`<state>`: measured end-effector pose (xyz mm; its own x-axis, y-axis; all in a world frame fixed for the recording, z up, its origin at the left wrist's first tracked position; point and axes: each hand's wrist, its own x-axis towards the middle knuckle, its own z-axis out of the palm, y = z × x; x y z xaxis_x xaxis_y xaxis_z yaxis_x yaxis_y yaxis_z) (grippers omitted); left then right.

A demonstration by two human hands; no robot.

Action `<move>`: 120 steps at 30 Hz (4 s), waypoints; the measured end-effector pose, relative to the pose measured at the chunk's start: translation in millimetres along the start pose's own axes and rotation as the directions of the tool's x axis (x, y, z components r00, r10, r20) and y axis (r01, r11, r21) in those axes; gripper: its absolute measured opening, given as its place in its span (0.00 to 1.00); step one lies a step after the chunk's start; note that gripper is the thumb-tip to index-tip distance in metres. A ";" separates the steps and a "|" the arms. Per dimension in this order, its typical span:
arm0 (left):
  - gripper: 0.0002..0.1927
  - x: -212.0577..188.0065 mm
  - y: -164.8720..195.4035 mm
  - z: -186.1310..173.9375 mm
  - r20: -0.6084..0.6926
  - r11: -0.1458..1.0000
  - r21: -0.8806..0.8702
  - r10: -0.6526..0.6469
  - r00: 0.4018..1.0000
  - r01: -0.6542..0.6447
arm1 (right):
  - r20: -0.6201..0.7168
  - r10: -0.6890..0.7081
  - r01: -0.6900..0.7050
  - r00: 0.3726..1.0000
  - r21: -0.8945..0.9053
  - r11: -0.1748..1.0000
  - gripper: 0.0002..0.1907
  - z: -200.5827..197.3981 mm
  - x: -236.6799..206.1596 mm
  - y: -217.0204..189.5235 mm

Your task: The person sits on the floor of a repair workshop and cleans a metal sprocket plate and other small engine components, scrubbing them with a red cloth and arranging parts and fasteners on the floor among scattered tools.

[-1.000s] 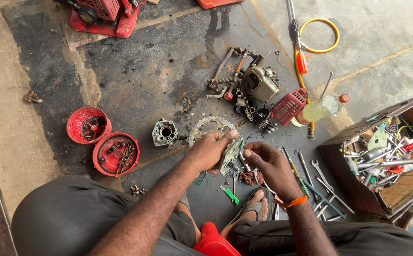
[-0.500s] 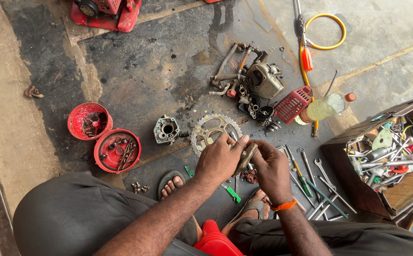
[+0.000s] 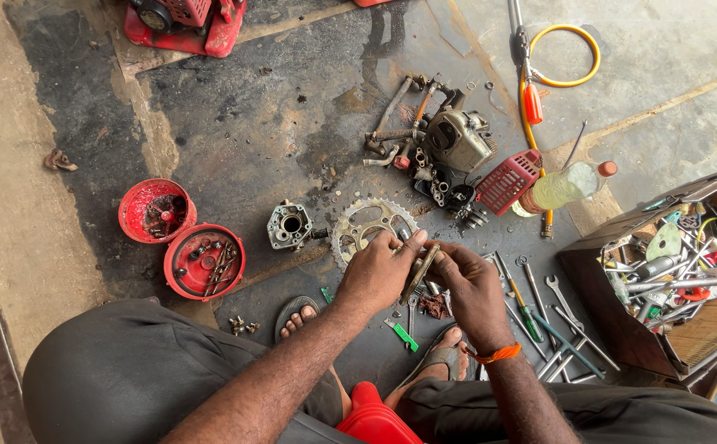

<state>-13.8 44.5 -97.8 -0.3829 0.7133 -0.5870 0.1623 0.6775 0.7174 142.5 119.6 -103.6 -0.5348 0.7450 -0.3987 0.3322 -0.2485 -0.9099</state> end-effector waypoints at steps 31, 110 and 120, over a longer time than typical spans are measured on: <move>0.40 -1.3 -3.6 -15.2 0.032 0.946 -0.320 0.068 0.997 -0.054 | -0.350 0.034 -0.110 0.936 -0.200 0.974 0.10 -32.7 19.2 10.3; 0.40 1.1 -4.0 -39.0 0.587 0.851 -0.387 -0.070 0.807 0.356 | -0.065 -0.284 0.132 0.957 -0.772 0.621 0.13 -31.5 5.1 -4.4; 0.41 2.5 -2.1 -34.0 0.468 0.903 -0.344 -0.071 0.881 0.256 | -0.088 -0.114 0.084 0.990 -0.283 0.955 0.15 -16.2 -20.4 -29.5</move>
<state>-46.0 38.8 -87.9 0.0772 0.6640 -0.7437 -0.2643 0.7329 0.6269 156.3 121.8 -66.8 -0.4984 0.8201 -0.2811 0.4921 0.0006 -0.8705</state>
